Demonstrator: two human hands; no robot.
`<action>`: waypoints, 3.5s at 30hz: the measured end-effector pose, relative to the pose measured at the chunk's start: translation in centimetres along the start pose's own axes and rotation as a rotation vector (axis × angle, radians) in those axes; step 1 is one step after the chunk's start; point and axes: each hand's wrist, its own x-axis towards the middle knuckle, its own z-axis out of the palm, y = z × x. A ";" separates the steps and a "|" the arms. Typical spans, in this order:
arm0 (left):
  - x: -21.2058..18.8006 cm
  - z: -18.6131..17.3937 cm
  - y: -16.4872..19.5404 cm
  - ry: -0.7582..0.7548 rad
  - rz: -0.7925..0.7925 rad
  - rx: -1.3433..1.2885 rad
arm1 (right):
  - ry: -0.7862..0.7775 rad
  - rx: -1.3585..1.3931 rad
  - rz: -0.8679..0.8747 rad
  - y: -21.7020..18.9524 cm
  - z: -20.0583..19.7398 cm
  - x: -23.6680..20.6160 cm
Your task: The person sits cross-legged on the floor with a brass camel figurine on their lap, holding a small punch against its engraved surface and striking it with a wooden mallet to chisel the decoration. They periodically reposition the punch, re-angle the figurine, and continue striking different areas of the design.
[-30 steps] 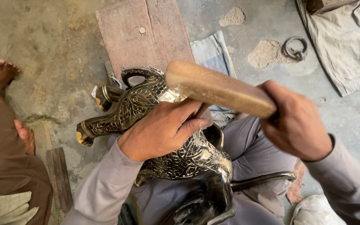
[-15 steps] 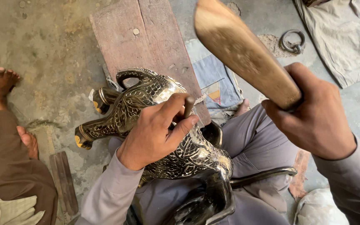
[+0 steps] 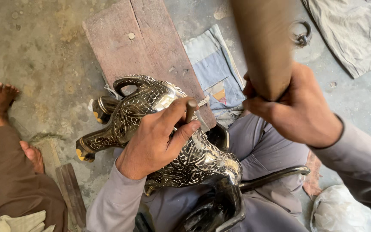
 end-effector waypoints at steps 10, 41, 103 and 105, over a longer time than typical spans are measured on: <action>0.3 -0.2 0.3 -0.029 -0.012 0.004 | 0.022 -0.377 -0.086 -1.2 0.2 0.5; 0.2 -0.5 0.4 -0.050 -0.023 -0.003 | 0.048 -0.543 -0.033 0.1 0.3 -0.6; -19.7 6.3 -2.2 1.074 -0.513 -0.505 | 0.408 -0.220 0.544 17.3 -0.8 -11.0; -19.9 6.6 -1.9 1.071 -0.492 -0.543 | 0.397 -0.266 0.511 17.3 -0.8 -11.3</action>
